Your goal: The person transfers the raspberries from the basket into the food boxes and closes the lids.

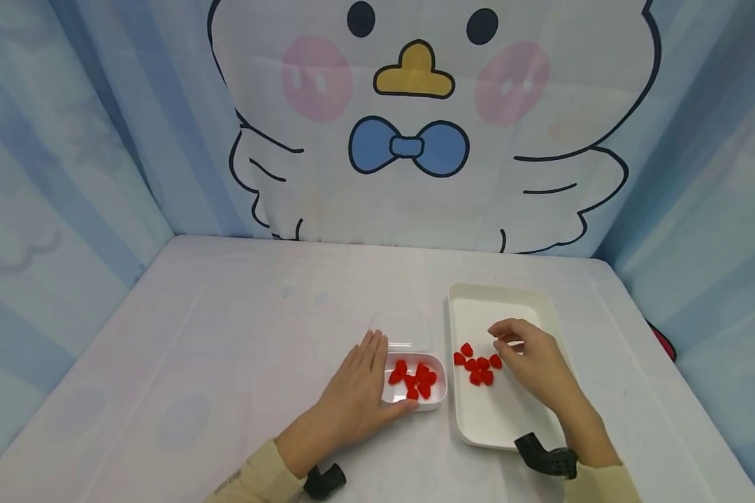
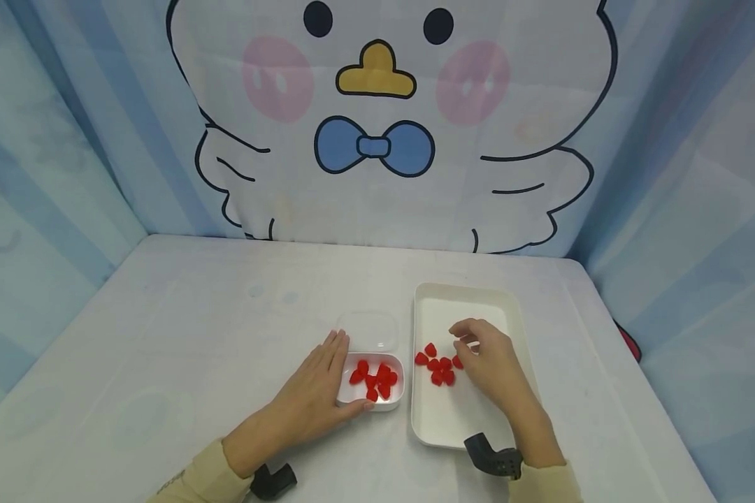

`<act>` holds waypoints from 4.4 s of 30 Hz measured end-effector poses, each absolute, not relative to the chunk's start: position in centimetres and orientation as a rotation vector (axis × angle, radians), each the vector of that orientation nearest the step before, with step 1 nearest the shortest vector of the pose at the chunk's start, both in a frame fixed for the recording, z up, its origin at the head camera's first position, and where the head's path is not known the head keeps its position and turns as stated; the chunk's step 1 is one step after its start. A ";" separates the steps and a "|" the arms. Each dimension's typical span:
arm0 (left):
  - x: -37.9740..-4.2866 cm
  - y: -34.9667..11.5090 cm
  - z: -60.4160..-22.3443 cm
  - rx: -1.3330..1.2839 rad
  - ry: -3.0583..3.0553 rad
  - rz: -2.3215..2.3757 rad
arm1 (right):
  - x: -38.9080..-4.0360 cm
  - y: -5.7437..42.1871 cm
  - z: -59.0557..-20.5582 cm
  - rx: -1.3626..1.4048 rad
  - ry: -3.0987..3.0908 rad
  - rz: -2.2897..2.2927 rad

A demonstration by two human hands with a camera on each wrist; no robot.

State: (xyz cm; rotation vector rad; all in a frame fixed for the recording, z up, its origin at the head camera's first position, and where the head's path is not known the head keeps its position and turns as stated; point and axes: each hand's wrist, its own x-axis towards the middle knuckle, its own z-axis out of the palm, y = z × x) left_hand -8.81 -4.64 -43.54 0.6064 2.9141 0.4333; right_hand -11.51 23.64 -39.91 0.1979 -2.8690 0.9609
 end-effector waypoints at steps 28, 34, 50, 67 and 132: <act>-8.8 -4.7 -43.7 0.611 2.914 0.457 | -11.8 23.7 -41.1 0.143 -2.998 0.957; -8.8 -4.7 -43.7 0.608 2.916 0.464 | -11.9 23.7 -41.4 0.140 -3.026 0.973; -8.7 -4.8 -43.7 0.625 2.931 0.443 | -11.8 23.2 -41.5 0.119 -3.077 0.953; -8.8 -4.7 -43.5 0.623 2.934 0.447 | -11.8 23.4 -41.2 0.125 -3.058 0.949; -8.8 -4.9 -43.6 0.611 2.913 0.486 | -10.7 20.0 -39.8 0.378 -2.814 1.116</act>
